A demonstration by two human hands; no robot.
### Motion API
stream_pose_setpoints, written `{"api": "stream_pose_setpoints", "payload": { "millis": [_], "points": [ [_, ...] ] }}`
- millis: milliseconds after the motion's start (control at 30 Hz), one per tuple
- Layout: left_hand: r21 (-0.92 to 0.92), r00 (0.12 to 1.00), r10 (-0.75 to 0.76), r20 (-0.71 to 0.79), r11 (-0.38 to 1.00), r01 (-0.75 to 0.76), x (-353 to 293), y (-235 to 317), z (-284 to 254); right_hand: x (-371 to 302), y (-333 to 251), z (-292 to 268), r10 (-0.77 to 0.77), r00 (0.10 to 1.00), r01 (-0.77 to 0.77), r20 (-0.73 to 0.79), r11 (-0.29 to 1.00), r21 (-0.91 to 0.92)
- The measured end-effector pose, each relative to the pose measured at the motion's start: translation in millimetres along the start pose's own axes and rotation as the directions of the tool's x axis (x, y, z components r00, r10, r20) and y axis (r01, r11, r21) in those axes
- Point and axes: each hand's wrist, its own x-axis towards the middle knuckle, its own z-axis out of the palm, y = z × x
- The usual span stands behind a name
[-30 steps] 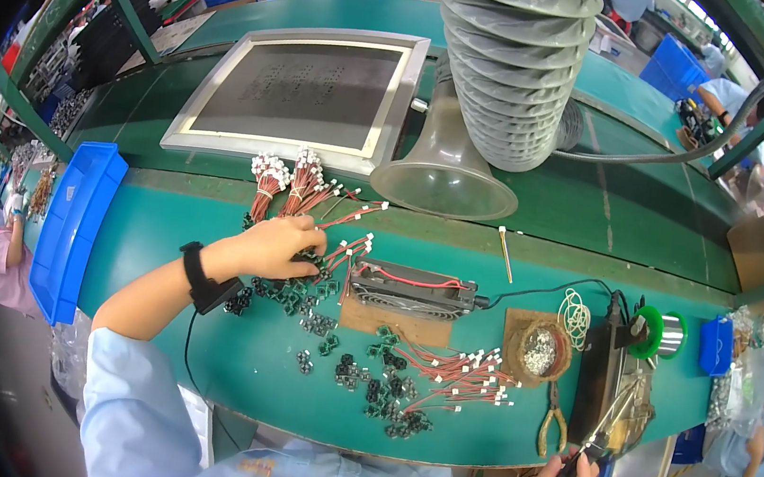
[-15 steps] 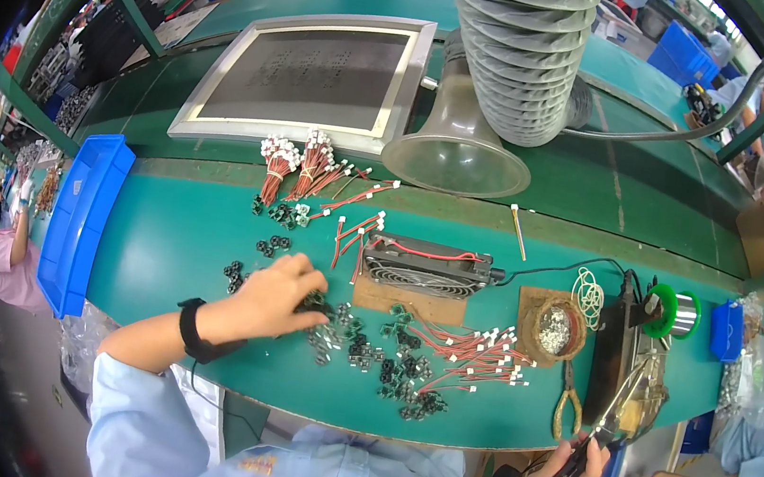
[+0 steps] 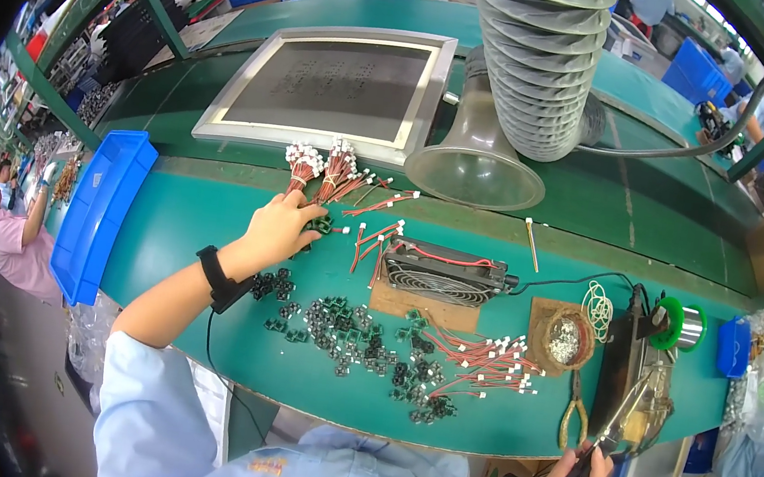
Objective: Manually assemble electronic components by connecting wires to circuit boards using a specialized tool.
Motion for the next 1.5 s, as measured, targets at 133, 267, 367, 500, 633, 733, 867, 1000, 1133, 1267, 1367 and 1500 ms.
{"api": "stream_pose_setpoints", "payload": {
  "millis": [133, 267, 367, 500, 633, 733, 867, 1000, 1133, 1267, 1367, 1500],
  "points": [
    [0.028, 1.000, -0.011, 0.029, 1.000, 0.010, -6, -16, 1, 1, 2, 0, -0.014, 1.000, 0.014, 0.003, 1.000, -0.006],
    [-0.002, 0.999, -0.004, 0.045, 1.000, 0.004, -30, -31, -10, 3, 9, -1, 0.047, 0.999, -0.047, 0.002, 0.999, 0.012],
    [-0.116, 0.985, -0.048, 0.165, 0.991, 0.068, -49, -25, -23, 4, 6, 3, 0.022, 1.000, -0.021, 0.007, 1.000, -0.022],
    [-0.384, 0.976, 0.090, 0.199, 0.923, -0.007, -53, 7, -34, 5, -4, 10, 0.038, 0.999, -0.038, 0.006, 0.999, -0.024],
    [-0.224, 0.975, 0.180, -0.130, 0.952, -0.206, -11, 11, -17, 3, -10, 8, 0.026, 1.000, -0.026, 0.000, 1.000, 0.001],
    [-0.018, 0.955, 0.294, -0.038, 0.955, -0.295, 18, 1, 4, -1, -4, 4, 0.018, 1.000, -0.017, -0.024, 1.000, 0.025],
    [-0.054, 0.985, 0.171, 0.025, 0.984, -0.169, 25, 5, -1, -3, 4, -7, 0.044, 0.997, -0.044, -0.060, 0.999, 0.010],
    [-0.529, 0.917, 0.282, 0.281, 0.843, -0.097, 3, 22, -38, -3, 5, -10, 0.054, 0.997, -0.057, -0.057, 0.997, -0.053],
    [-0.293, 0.962, 0.261, -0.083, 0.916, -0.274, -7, 25, -18, 4, -1, 5, 0.040, 0.999, -0.040, -0.014, 0.999, -0.016],
    [-0.084, 0.962, 0.243, -0.122, 0.964, -0.253, 10, -1, 11, 7, -6, 13, 0.066, 0.998, -0.066, 0.007, 0.998, 0.010],
    [-0.054, 0.979, 0.206, 0.008, 0.977, -0.205, 19, 5, 20, 1, -1, 7, 0.081, 0.997, -0.080, -0.012, 0.995, 0.062],
    [-0.342, 0.973, 0.080, 0.219, 0.940, 0.000, 30, 23, 10, 2, 10, 1, 0.036, 0.999, -0.036, -0.012, 0.999, 0.011]
  ]
}}
